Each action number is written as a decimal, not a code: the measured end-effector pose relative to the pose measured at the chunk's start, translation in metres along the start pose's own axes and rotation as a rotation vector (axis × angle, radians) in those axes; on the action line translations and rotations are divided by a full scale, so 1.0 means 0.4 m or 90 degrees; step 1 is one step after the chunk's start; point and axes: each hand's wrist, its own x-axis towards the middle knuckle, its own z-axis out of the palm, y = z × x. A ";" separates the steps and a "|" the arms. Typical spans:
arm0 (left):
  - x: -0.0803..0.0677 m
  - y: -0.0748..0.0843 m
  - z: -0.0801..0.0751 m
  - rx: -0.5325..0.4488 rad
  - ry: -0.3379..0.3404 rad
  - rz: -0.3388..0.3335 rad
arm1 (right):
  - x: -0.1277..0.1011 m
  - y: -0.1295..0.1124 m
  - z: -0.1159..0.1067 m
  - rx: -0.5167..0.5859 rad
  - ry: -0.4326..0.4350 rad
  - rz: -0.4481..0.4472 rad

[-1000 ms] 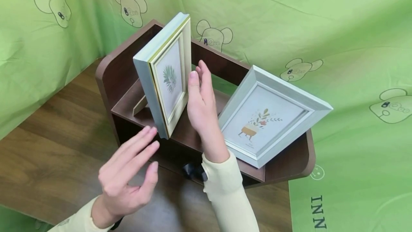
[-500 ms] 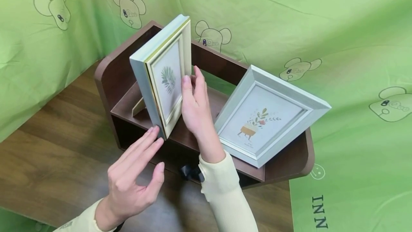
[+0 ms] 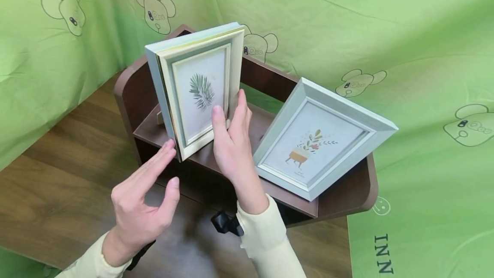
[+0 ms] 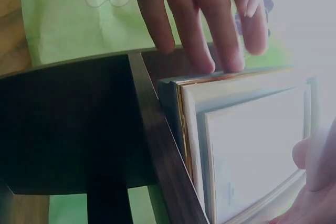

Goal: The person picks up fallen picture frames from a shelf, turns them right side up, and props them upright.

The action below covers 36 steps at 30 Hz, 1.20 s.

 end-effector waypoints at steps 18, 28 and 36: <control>0.071 -0.029 -0.028 -0.021 -0.002 -0.136 | -0.108 0.004 0.011 -0.072 0.031 -0.043; 0.051 -0.101 -0.032 -0.054 -0.045 -0.213 | -0.167 0.003 0.017 0.017 0.017 -0.067; 0.059 -0.139 -0.036 -0.039 -0.092 -0.241 | -0.205 -0.006 0.021 0.020 0.021 -0.063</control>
